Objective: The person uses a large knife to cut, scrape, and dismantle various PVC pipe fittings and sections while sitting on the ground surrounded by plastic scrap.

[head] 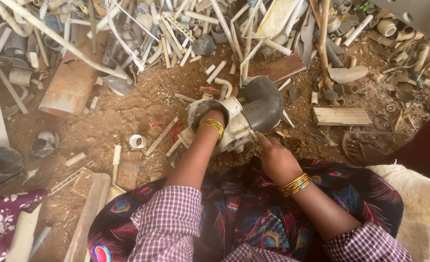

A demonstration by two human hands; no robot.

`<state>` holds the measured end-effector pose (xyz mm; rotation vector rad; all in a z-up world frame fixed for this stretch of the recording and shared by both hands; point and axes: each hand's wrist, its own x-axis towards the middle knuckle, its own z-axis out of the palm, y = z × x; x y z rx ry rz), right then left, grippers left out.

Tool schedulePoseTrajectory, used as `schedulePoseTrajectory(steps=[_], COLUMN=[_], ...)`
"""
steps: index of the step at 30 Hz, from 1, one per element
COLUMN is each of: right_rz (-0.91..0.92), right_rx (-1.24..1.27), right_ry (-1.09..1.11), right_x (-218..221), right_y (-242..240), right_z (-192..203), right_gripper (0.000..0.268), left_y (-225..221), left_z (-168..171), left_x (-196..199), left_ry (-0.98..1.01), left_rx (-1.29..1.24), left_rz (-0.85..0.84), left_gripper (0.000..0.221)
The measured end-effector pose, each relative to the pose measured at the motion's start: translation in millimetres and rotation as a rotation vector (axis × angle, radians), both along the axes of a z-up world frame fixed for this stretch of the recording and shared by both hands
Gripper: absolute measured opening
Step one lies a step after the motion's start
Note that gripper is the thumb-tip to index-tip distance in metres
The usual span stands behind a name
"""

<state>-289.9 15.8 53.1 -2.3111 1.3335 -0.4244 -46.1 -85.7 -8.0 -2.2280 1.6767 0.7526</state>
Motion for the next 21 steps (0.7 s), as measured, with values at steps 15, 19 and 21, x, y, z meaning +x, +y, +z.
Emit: schedulePoseTrajectory(steps=[15, 19, 21], right_rz=[0.004, 0.017, 0.015], right_rx=[0.011, 0.010, 0.011], right_ry=[0.012, -0.007, 0.002], right_x=[-2.6, -1.9, -2.4], right_y=[-0.9, -2.4, -3.2], right_z=[-4.7, -7.8, -8.9], right_gripper=[0.048, 0.048, 0.048], left_y=[-5.9, -11.1, -11.2], left_z=[-54.0, -59.6, -55.2], left_x=[25.8, 36.0, 36.4], left_ry=[-0.222, -0.105, -0.115], left_rx=[-0.169, -0.133, -0.139], left_rz=[-0.088, -0.001, -0.010], left_gripper=[0.036, 0.034, 0.035])
